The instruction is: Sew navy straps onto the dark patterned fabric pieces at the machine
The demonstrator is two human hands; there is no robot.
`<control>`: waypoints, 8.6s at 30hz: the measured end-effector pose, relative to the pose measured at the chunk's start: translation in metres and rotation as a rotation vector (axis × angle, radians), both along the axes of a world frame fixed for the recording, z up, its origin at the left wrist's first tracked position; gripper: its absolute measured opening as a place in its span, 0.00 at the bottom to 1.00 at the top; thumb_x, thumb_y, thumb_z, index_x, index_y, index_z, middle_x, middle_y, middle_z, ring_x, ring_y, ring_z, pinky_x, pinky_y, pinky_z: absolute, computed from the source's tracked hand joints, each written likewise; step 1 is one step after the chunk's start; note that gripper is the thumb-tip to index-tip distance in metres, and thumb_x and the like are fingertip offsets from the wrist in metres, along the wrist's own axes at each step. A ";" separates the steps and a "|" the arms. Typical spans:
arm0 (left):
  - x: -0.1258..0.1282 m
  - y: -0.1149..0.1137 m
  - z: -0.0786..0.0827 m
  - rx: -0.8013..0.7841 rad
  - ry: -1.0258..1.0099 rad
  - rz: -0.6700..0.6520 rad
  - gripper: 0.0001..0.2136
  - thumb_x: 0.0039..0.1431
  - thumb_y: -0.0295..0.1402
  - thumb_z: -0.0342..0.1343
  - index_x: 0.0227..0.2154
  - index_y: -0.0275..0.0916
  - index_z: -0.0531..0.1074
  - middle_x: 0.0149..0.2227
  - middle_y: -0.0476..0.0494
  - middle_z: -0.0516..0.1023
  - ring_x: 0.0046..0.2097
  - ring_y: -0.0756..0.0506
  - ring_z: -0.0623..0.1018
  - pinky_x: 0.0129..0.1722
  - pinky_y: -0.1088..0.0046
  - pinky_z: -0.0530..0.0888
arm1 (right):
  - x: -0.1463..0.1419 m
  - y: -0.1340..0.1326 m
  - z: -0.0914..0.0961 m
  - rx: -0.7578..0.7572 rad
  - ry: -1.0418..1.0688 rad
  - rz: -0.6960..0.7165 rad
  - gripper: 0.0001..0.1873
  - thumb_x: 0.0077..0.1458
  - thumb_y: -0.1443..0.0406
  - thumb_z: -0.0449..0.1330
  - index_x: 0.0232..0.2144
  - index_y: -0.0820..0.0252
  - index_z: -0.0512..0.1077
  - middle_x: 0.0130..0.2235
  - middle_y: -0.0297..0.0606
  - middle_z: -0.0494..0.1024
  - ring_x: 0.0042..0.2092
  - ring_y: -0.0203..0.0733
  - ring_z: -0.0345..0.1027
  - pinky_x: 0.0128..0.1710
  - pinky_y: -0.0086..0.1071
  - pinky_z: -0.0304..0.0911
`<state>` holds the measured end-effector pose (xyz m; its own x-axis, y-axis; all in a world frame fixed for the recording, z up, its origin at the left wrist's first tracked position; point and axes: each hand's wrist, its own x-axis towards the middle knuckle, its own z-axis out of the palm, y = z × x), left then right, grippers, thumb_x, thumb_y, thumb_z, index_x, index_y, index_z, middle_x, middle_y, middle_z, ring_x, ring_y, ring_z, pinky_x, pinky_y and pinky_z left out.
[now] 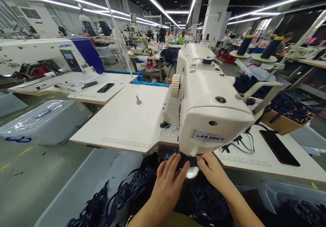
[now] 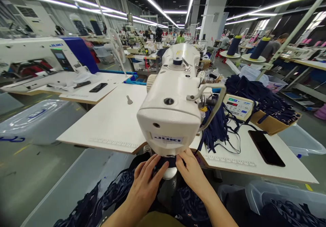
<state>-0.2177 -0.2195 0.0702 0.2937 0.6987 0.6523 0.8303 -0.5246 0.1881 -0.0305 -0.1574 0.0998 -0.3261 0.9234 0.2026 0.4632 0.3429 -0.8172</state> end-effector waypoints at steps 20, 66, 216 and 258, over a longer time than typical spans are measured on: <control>-0.068 0.046 -0.082 -0.939 -0.608 -0.058 0.27 0.56 0.62 0.40 0.26 0.40 0.63 0.25 0.49 0.63 0.30 0.45 0.67 0.33 0.70 0.68 | 0.008 -0.010 0.015 -0.078 0.119 -0.008 0.10 0.68 0.62 0.46 0.48 0.55 0.61 0.38 0.34 0.67 0.39 0.39 0.62 0.40 0.32 0.59; -0.010 -0.003 0.052 -1.015 -1.048 -0.245 0.13 0.62 0.43 0.52 0.32 0.37 0.69 0.20 0.53 0.65 0.22 0.53 0.62 0.22 0.79 0.59 | 0.008 -0.070 0.003 0.243 0.017 -0.163 0.06 0.62 0.64 0.57 0.41 0.50 0.73 0.38 0.30 0.80 0.38 0.37 0.75 0.40 0.28 0.68; 0.018 -0.021 0.039 -0.407 -0.174 -0.202 0.05 0.63 0.29 0.51 0.34 0.39 0.72 0.28 0.49 0.70 0.29 0.48 0.71 0.26 0.73 0.66 | 0.005 -0.085 -0.019 -0.002 0.438 -0.155 0.09 0.56 0.70 0.62 0.33 0.48 0.76 0.34 0.28 0.78 0.36 0.35 0.73 0.37 0.23 0.69; 0.016 0.008 0.024 0.059 0.195 0.003 0.14 0.65 0.36 0.51 0.51 0.39 0.70 0.50 0.50 0.75 0.53 0.46 0.70 0.44 0.64 0.61 | -0.006 0.020 0.001 -0.136 0.057 -0.221 0.14 0.53 0.58 0.51 0.35 0.60 0.71 0.38 0.45 0.76 0.45 0.52 0.67 0.48 0.45 0.61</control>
<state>-0.2020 -0.2111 0.0943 0.4165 0.6620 0.6231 0.8497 -0.5272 -0.0078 -0.0360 -0.1377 0.1012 -0.1052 0.9909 0.0843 0.4664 0.1241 -0.8758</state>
